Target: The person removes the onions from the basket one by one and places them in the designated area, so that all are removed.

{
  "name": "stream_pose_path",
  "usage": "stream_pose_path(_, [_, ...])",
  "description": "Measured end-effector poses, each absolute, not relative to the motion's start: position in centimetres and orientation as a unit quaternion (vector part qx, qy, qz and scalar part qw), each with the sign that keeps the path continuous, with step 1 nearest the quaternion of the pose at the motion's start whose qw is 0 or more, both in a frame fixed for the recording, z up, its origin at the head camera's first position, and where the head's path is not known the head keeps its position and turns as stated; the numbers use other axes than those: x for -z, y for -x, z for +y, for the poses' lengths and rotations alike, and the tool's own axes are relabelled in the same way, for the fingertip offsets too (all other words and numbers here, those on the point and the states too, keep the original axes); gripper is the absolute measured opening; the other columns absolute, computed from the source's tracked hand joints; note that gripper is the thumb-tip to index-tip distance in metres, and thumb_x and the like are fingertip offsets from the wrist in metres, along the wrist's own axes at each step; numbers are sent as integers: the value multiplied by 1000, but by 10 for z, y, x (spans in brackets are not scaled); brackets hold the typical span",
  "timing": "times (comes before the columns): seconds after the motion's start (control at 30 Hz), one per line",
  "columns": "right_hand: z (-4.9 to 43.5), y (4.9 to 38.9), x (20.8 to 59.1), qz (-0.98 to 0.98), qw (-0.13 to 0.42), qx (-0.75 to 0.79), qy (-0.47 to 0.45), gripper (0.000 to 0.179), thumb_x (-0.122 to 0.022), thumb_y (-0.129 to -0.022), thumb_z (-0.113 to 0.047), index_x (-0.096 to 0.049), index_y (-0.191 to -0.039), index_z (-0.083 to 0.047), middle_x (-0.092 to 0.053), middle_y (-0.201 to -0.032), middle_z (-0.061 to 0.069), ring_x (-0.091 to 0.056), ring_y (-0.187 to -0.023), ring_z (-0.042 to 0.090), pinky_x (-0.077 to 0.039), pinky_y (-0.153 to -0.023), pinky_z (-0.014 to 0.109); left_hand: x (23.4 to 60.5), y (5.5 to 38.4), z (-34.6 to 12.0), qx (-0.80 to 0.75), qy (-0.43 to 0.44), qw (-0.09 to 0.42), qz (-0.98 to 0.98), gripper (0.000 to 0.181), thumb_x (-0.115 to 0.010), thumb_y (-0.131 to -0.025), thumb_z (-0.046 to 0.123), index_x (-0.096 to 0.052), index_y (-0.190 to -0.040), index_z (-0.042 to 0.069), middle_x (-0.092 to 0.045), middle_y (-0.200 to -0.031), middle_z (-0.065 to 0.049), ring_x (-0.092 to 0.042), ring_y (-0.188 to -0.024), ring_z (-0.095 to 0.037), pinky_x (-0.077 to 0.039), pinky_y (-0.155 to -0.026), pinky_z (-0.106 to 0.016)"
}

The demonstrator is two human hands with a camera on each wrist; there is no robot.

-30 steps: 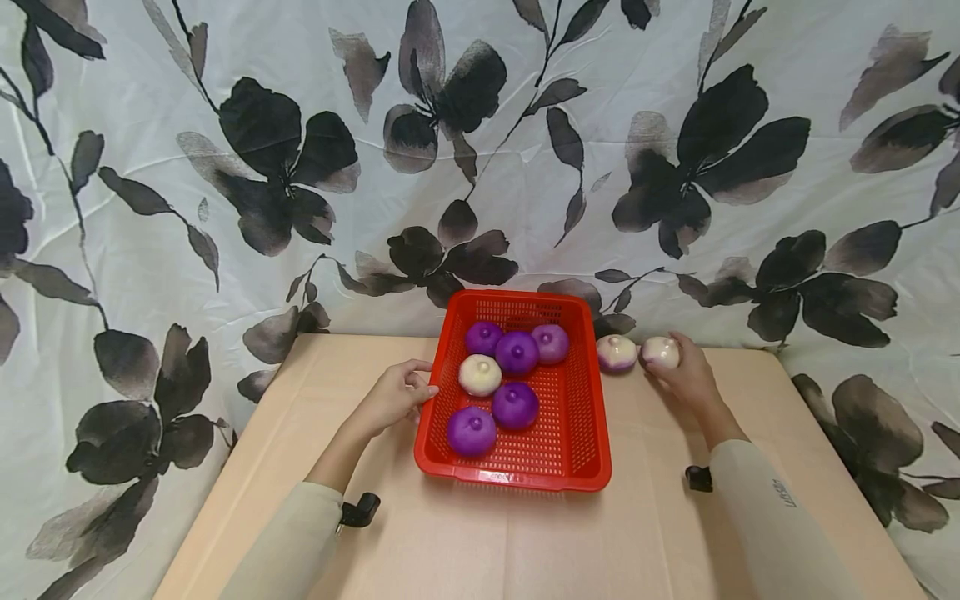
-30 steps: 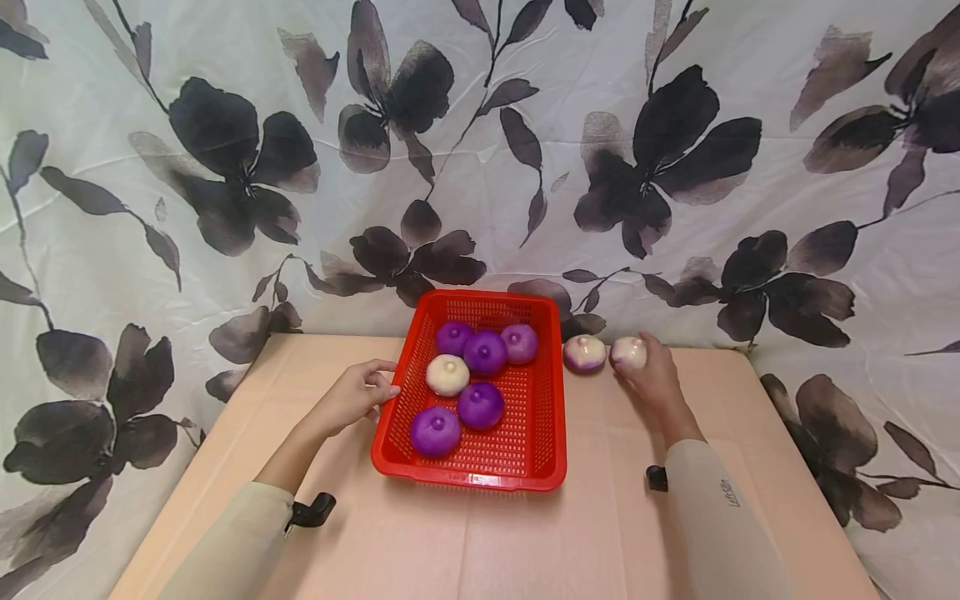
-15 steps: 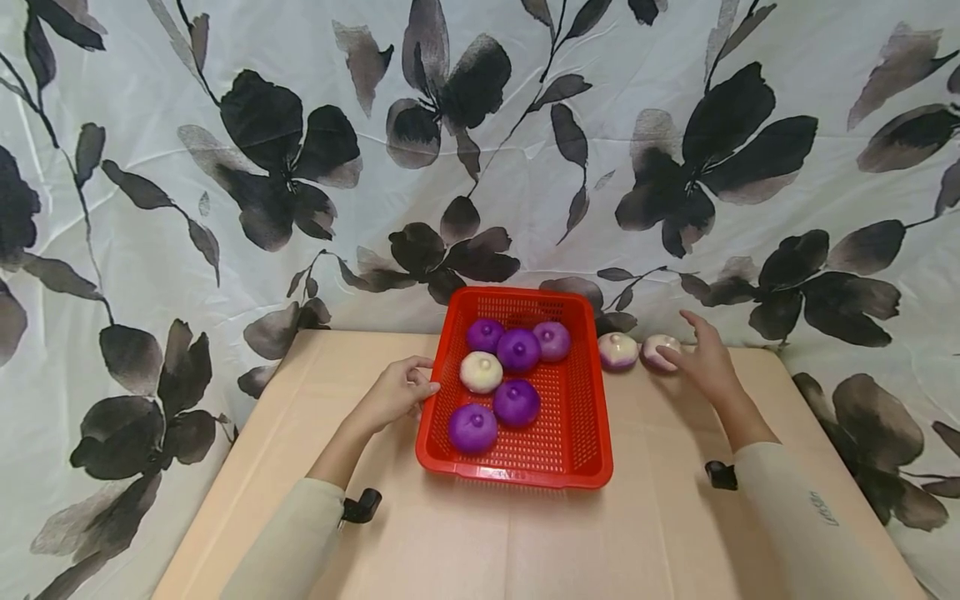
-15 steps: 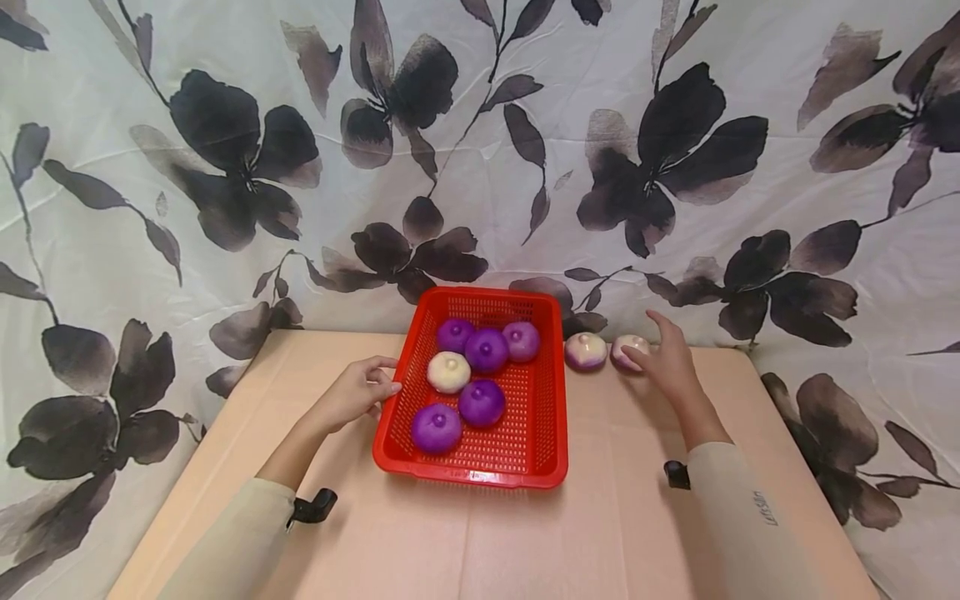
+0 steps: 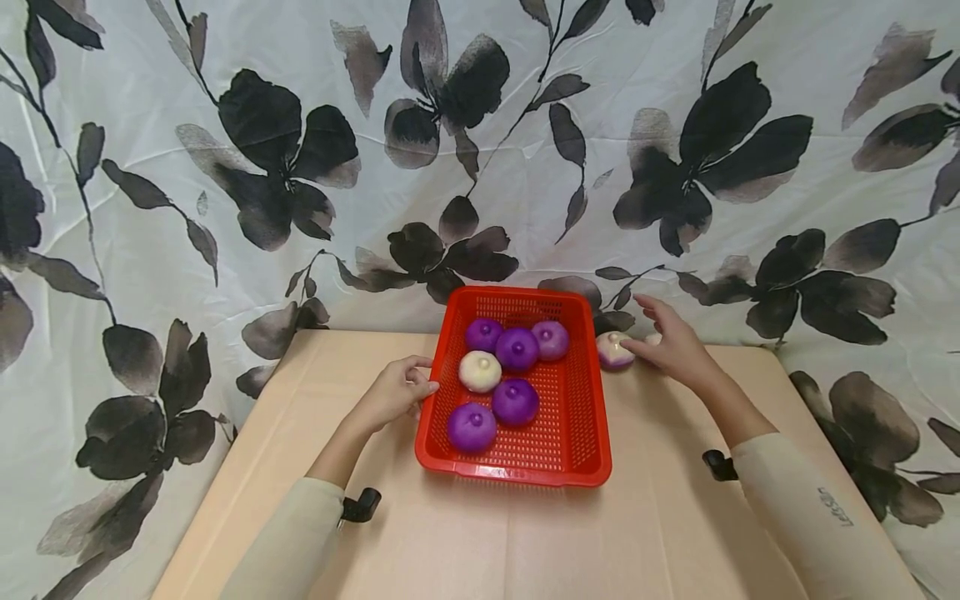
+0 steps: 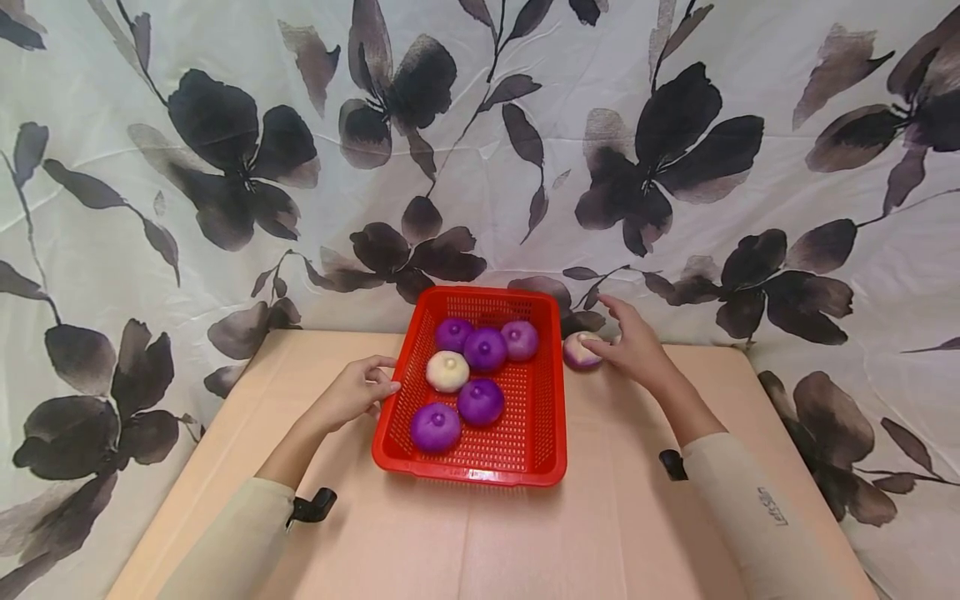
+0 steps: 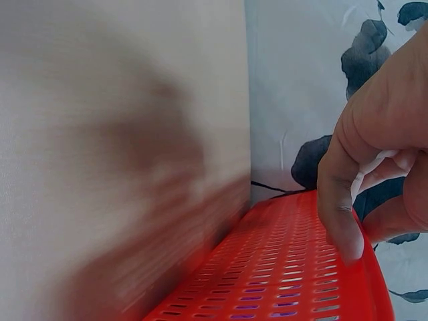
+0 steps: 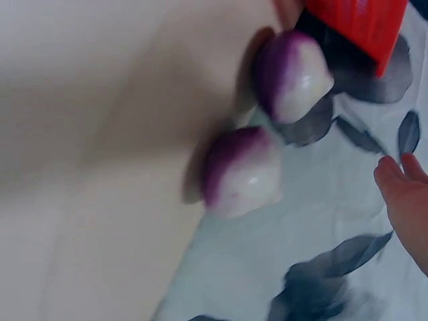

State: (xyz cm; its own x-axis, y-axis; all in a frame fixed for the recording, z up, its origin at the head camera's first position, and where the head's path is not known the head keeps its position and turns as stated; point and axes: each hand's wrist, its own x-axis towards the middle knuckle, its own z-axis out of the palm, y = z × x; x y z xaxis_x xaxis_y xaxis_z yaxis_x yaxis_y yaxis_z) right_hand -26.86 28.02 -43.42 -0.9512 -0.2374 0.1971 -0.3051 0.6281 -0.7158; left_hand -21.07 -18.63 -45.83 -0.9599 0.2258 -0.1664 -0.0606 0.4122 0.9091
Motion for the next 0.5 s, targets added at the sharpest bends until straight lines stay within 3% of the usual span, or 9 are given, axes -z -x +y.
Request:
stream_pose_path(0.2, [254,266,426,-891,7,-417,-177,84,-81,-90,-20,-34,-158,-3,-36,-161,24,-36,-148,46,-30,-121,65,458,210,-186,-541,-51,131,829,49,-69,-97,3,-52,-142,-5,-65,-87,-14,-60,-52,-18,-63,-57,-41])
stream_pose_path(0.5, [212,261,420,-879,-14,-417,-231,78,-85,-86,-18,-45,-151,-5,-48,-151,23,-51,-137,46,-41,-115,64,458,210,-186,-537,-53,128,832,48,-69,-97,4,-52,-141,-5,-65,-87,-14,-62,-55,-24,-63,-62,-51])
